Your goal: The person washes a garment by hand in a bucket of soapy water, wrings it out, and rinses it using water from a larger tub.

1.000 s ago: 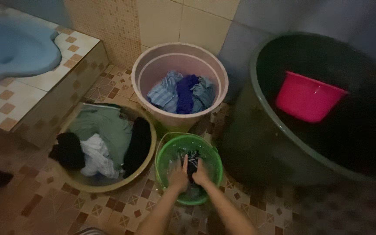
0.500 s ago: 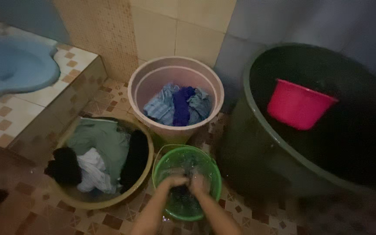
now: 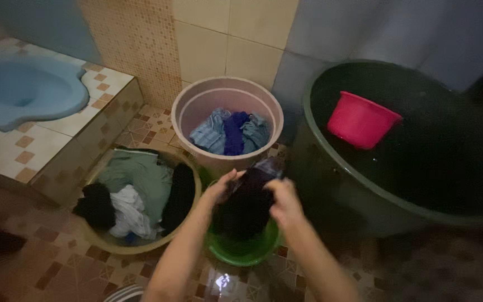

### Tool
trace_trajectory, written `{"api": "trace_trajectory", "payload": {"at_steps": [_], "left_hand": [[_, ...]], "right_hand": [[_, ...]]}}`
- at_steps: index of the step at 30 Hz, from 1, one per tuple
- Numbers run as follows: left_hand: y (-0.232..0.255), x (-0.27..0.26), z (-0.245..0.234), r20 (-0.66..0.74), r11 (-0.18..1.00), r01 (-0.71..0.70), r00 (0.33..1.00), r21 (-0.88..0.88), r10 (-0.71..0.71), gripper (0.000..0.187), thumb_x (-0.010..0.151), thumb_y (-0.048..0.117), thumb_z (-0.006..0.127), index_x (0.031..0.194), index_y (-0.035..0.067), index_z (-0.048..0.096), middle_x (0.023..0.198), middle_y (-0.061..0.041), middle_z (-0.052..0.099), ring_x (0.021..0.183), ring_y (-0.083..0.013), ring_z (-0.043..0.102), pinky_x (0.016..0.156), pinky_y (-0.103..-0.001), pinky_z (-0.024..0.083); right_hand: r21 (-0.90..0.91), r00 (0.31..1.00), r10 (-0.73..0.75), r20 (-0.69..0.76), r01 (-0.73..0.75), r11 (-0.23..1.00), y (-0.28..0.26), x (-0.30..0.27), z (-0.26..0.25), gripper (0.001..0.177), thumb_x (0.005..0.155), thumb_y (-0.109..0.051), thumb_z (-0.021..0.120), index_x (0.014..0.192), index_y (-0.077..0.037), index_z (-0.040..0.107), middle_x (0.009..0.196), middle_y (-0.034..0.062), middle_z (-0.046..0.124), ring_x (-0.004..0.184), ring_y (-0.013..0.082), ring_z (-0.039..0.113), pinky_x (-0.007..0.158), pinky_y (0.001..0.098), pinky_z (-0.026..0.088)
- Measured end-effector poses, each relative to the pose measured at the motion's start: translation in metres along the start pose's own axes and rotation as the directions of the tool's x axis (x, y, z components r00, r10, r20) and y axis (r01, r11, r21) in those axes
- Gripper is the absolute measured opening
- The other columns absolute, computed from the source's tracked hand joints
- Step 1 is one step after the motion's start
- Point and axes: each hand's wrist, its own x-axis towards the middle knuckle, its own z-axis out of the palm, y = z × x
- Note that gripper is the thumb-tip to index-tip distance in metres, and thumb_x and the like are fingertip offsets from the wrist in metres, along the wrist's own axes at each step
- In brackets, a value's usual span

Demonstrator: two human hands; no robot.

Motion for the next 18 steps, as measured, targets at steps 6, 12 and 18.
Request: {"api": "trace_trajectory", "payload": {"at_steps": [6, 12, 18], "left_hand": [[0.037, 0.005, 0.058, 0.089, 0.972, -0.236, 0.968, 0.018, 0.233, 0.101, 0.068, 0.049, 0.084, 0.152, 0.009, 0.045, 0.147, -0.014, 0.056, 0.131, -0.0317, 0.055, 0.112, -0.046, 0.043], [-0.021, -0.007, 0.024, -0.186, 0.923, -0.092, 0.982, -0.374, 0.023, 0.065, 0.075, 0.03, 0.082, 0.128, -0.003, 0.063, 0.115, -0.017, 0.072, 0.103, -0.0333, 0.07, 0.098, -0.047, 0.055], [-0.059, 0.003, 0.006, -0.332, 0.96, -0.04, 0.942, -0.277, -0.057, 0.049, 0.081, 0.026, 0.079, 0.118, -0.004, 0.066, 0.105, -0.018, 0.072, 0.091, -0.0338, 0.07, 0.087, -0.047, 0.057]], "right_hand": [[0.314, 0.982, 0.063, 0.181, -0.118, 0.942, -0.087, 0.032, 0.049, 0.024, 0.08, -0.008, 0.069, 0.102, 0.001, 0.072, 0.1, 0.0168, 0.075, 0.091, 0.0345, 0.073, 0.087, 0.0484, 0.061], [-0.053, 0.886, 0.17, 0.432, -0.163, 0.985, -0.022, 0.147, 0.048, 0.026, 0.09, -0.019, 0.071, 0.11, -0.003, 0.068, 0.103, 0.0109, 0.075, 0.092, 0.0272, 0.072, 0.082, 0.0432, 0.058], [-0.755, 0.813, -0.223, 0.538, 0.582, 0.302, 0.004, 0.168, -0.028, 0.036, 0.1, -0.036, 0.071, 0.112, -0.003, 0.077, 0.102, 0.0136, 0.08, 0.094, 0.0222, 0.075, 0.083, 0.0354, 0.058]]}}
